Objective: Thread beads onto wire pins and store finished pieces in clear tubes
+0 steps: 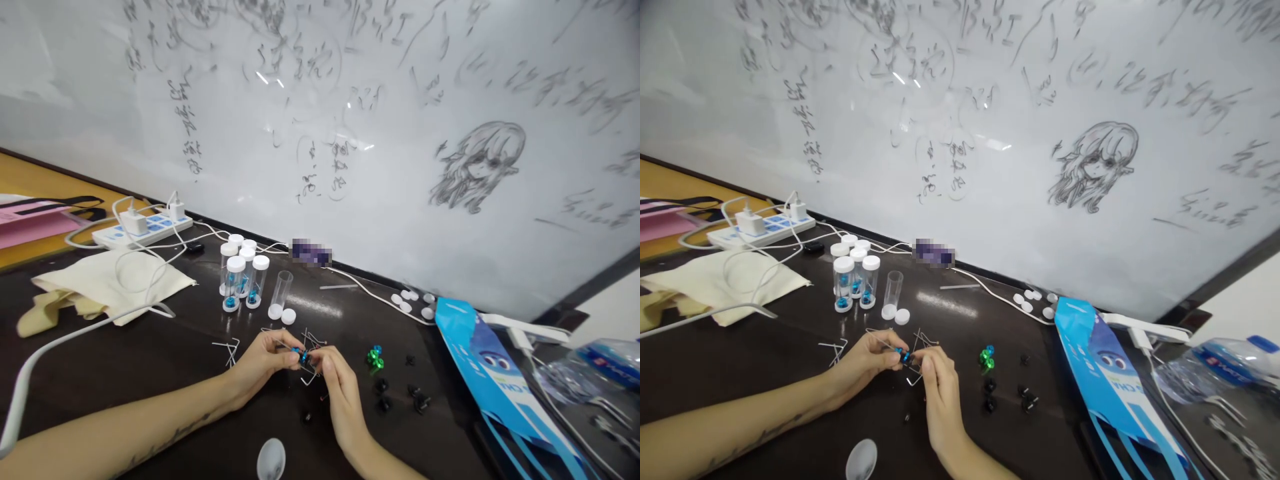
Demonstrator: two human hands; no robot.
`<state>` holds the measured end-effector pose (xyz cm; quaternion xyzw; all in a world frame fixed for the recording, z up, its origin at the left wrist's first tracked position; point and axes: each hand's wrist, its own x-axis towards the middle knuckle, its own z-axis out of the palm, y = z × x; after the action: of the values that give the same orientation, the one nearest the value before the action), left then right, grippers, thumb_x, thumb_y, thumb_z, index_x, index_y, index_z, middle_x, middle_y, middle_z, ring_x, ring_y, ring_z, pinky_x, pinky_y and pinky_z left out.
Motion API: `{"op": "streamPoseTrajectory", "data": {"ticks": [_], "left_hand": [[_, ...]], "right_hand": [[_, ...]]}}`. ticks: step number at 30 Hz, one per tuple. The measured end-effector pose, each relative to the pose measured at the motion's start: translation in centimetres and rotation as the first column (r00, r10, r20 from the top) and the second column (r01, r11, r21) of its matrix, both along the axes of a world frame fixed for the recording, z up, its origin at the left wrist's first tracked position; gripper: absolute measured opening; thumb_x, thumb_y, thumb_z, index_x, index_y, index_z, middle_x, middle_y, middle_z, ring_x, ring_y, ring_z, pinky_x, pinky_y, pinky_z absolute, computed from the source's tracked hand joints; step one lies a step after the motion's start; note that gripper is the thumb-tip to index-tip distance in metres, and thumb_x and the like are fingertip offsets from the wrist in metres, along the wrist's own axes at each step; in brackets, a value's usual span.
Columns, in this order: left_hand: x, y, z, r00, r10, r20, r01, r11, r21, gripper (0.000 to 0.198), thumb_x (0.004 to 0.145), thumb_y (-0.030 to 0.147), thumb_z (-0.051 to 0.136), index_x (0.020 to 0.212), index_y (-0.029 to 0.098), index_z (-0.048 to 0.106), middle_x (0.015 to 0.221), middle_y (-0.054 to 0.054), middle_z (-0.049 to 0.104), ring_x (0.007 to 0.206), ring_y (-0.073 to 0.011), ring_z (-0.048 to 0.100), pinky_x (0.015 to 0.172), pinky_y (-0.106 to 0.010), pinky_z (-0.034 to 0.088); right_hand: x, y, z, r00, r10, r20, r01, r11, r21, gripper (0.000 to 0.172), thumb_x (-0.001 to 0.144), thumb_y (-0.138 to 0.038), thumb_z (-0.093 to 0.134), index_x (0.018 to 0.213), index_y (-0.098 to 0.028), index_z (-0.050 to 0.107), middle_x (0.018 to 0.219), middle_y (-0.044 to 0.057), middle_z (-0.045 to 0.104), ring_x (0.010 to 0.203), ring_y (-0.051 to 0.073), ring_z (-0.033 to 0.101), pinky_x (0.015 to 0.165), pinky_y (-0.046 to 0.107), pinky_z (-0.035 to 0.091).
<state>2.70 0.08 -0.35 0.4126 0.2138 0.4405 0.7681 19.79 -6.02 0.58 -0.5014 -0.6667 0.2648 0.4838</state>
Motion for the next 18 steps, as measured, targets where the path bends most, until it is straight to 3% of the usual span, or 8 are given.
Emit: {"op": "streamPoseTrajectory", "data": {"ticks": [4, 9, 14, 18], "left_hand": [[0.0, -0.1, 0.0, 1.0, 0.01, 0.005, -0.01, 1.0, 0.019, 0.02, 0.064, 0.02, 0.087, 0.079, 0.013, 0.076, 0.069, -0.003, 0.07, 0.064, -0.012, 0.061, 0.068, -0.024, 0.047], [-0.1, 0.0, -0.3, 1.0, 0.006, 0.007, -0.006, 1.0, 0.024, 0.021, 0.064, 0.019, 0.086, 0.081, 0.013, 0.076, 0.073, -0.003, 0.071, 0.069, -0.0134, 0.062, 0.072, -0.025, 0.047], [-0.1, 0.1, -0.3, 1.0, 0.003, 0.009, -0.003, 1.0, 0.025, 0.019, 0.065, 0.019, 0.085, 0.081, 0.013, 0.075, 0.075, -0.004, 0.072, 0.07, -0.0128, 0.061, 0.073, -0.025, 0.047], [-0.1, 0.1, -0.2, 1.0, 0.001, 0.019, -0.002, 1.0, 0.031, 0.018, 0.067, 0.019, 0.084, 0.082, 0.013, 0.075, 0.074, -0.003, 0.071, 0.068, -0.0115, 0.06, 0.072, -0.023, 0.047]], "right_hand": [[-0.2, 0.2, 0.0, 0.996, -0.034, 0.078, 0.032, 0.999, 0.02, 0.03, 0.1, -0.04, 0.044, 0.097, -0.022, 0.067, 0.09, 0.003, 0.066, 0.088, 0.021, 0.059, 0.079, 0.03, 0.041], [-0.5, 0.3, 0.1, 0.975, -0.111, 0.194, 0.093, 0.991, 0.1, 0.04, 0.103, -0.035, 0.033, 0.088, -0.021, 0.067, 0.08, 0.002, 0.065, 0.079, 0.02, 0.058, 0.077, 0.031, 0.039], [-1.1, -0.4, 0.4, 0.961, -0.129, 0.246, 0.095, 0.984, 0.148, 0.026, 0.102, -0.031, 0.037, 0.104, -0.024, 0.062, 0.096, 0.003, 0.064, 0.09, 0.022, 0.054, 0.085, 0.035, 0.036], [-1.1, -1.0, 0.4, 0.949, -0.103, 0.299, 0.047, 0.981, 0.189, 0.019, 0.098, -0.029, 0.046, 0.113, -0.025, 0.057, 0.096, 0.003, 0.062, 0.088, 0.022, 0.052, 0.085, 0.037, 0.037]]}}
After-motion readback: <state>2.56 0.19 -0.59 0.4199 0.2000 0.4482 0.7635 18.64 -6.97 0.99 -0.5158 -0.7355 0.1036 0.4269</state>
